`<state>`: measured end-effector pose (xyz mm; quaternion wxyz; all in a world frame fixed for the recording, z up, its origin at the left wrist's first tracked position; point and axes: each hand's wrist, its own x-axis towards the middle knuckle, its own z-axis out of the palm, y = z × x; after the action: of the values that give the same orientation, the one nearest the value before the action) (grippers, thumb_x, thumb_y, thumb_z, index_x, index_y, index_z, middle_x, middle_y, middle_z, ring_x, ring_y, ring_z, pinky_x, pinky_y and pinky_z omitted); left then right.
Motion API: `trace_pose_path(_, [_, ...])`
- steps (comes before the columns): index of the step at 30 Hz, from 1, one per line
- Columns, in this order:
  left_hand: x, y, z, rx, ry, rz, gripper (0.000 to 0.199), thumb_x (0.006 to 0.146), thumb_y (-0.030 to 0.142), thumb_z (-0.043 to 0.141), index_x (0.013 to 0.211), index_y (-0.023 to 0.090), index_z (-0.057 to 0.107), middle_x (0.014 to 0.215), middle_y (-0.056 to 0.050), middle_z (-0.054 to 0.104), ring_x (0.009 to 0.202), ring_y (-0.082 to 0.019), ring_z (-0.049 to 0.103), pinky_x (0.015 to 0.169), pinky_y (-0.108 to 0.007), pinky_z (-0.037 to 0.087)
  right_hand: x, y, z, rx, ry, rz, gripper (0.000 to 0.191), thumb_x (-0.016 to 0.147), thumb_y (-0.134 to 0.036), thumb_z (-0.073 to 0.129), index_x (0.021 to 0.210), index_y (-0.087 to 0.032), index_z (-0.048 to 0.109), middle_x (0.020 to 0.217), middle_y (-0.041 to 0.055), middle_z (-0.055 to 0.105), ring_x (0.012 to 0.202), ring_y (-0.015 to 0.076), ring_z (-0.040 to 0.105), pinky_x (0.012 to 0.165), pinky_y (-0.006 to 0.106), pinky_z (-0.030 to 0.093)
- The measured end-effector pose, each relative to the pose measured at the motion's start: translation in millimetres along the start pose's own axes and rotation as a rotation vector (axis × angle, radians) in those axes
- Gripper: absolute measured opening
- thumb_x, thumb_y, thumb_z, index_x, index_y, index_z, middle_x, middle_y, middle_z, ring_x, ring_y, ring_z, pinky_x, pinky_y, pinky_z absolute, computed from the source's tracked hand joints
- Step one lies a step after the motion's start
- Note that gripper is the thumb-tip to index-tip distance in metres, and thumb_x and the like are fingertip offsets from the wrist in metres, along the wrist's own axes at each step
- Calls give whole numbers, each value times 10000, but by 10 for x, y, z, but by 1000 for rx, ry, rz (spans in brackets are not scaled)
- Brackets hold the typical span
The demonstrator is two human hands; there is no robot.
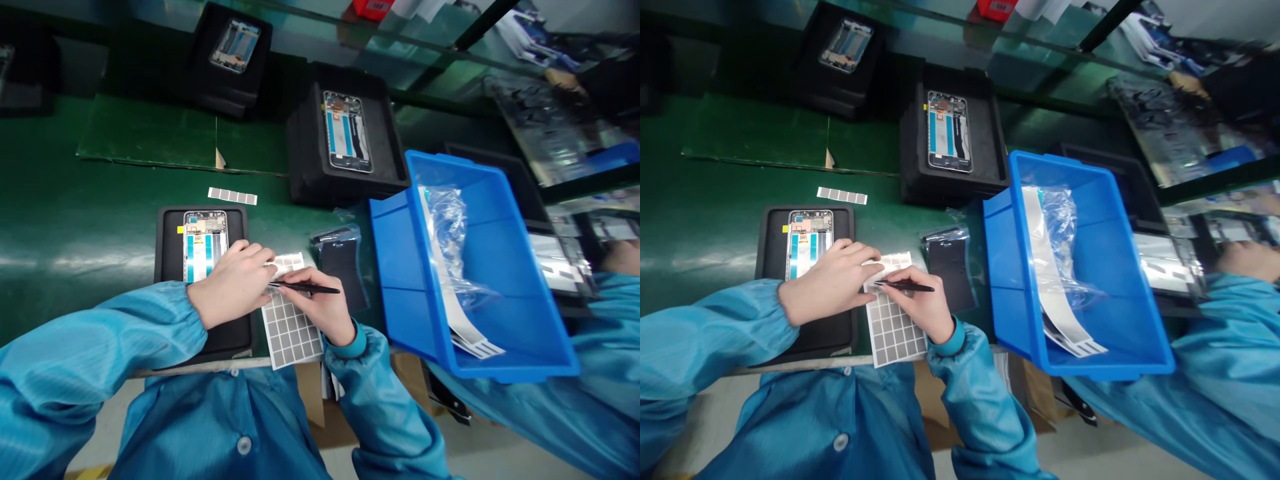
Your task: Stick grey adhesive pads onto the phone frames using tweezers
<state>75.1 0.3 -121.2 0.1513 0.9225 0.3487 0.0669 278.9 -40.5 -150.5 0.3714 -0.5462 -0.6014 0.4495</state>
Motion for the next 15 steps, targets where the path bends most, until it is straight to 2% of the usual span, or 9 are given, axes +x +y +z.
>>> trace_pose_path(15, [-1, 7, -20, -5, -30, -14, 291, 830, 331, 746, 1044, 139, 703, 1188, -104, 649, 1112, -287, 594, 917, -423, 379, 2, 69, 4, -27, 8, -56, 142, 767, -291, 840, 834, -244, 723, 846, 33, 781, 813, 227, 758, 733, 338, 621])
